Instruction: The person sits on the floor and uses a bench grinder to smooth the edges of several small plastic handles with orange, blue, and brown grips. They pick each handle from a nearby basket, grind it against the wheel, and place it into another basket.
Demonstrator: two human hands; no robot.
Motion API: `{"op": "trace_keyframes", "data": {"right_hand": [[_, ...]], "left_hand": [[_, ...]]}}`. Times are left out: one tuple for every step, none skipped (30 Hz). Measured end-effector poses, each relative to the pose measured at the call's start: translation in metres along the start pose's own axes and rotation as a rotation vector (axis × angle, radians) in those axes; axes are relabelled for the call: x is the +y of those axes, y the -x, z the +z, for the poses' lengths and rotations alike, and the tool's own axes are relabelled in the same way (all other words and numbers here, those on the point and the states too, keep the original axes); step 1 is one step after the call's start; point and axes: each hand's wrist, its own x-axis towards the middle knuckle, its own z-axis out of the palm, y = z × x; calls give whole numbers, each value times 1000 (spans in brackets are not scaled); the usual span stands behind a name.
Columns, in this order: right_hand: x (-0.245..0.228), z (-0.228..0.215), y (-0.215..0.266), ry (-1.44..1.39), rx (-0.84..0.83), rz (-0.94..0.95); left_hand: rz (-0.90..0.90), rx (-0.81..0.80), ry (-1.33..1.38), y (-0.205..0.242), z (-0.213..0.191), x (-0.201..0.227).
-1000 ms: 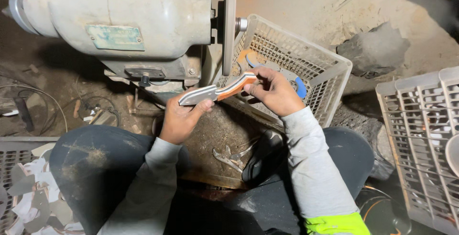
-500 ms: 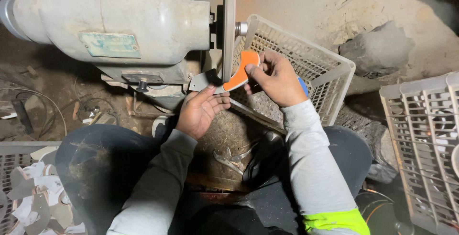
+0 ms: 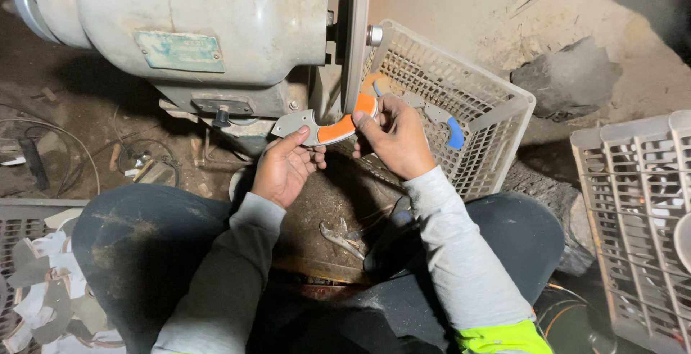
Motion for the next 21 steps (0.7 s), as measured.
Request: {"op": "trace_keyframes", "data": {"right_hand": [[1, 0, 1, 21, -3, 15], [2, 0, 3, 42, -6, 30], [4, -1, 7, 62, -8, 48], [6, -4, 11, 45, -50, 114], [7, -8, 14, 31, -96, 176], [8, -12, 18, 17, -141, 239], [8, -16, 22, 24, -167, 233], [8, -21, 26, 31, -193, 226], [8, -24, 29, 35, -217, 219], [8, -25, 31, 80, -204, 158], [9, -27, 35, 124, -192, 102], [9, -28, 39, 168, -180, 45], [9, -29, 43, 162, -172, 50], [8, -30, 48, 156, -164, 55], [8, -30, 54, 147, -150, 61], [8, -30, 61, 129, -137, 41], [6, -31, 67, 114, -121, 17], [5, -33, 74, 100, -105, -7], [4, -33, 82, -48, -87, 31], [3, -34, 92, -197, -69, 66], [3, -33, 101, -351, -50, 98]], "left_hand": [[-4, 7, -4, 0, 0, 1], [-1, -1, -19, 1, -1, 5], [0, -8, -35, 3, -1, 9], [1, -15, -50, 7, 0, 13], [49, -9, -167, 14, 1, 18], [96, -2, -284, 23, 2, 26], [145, -1, -403, 31, 6, 33], [235, -37, -536, 40, 12, 37], [325, -75, -670, 52, 17, 41], [417, -111, -803, 62, 23, 44], [455, -139, -805, 71, 29, 45], [492, -166, -806, 79, 34, 46], [531, -195, -807, 85, 39, 46], [535, -196, -824, 90, 42, 46], [534, -203, -843, 94, 44, 46], [534, -210, -863, 98, 46, 45], [470, -184, -779, 99, 46, 44], [404, -158, -695, 99, 46, 42], [333, -136, -618, 99, 46, 38], [256, -152, -439, 98, 47, 29], [172, -165, -266, 98, 47, 17]]}}
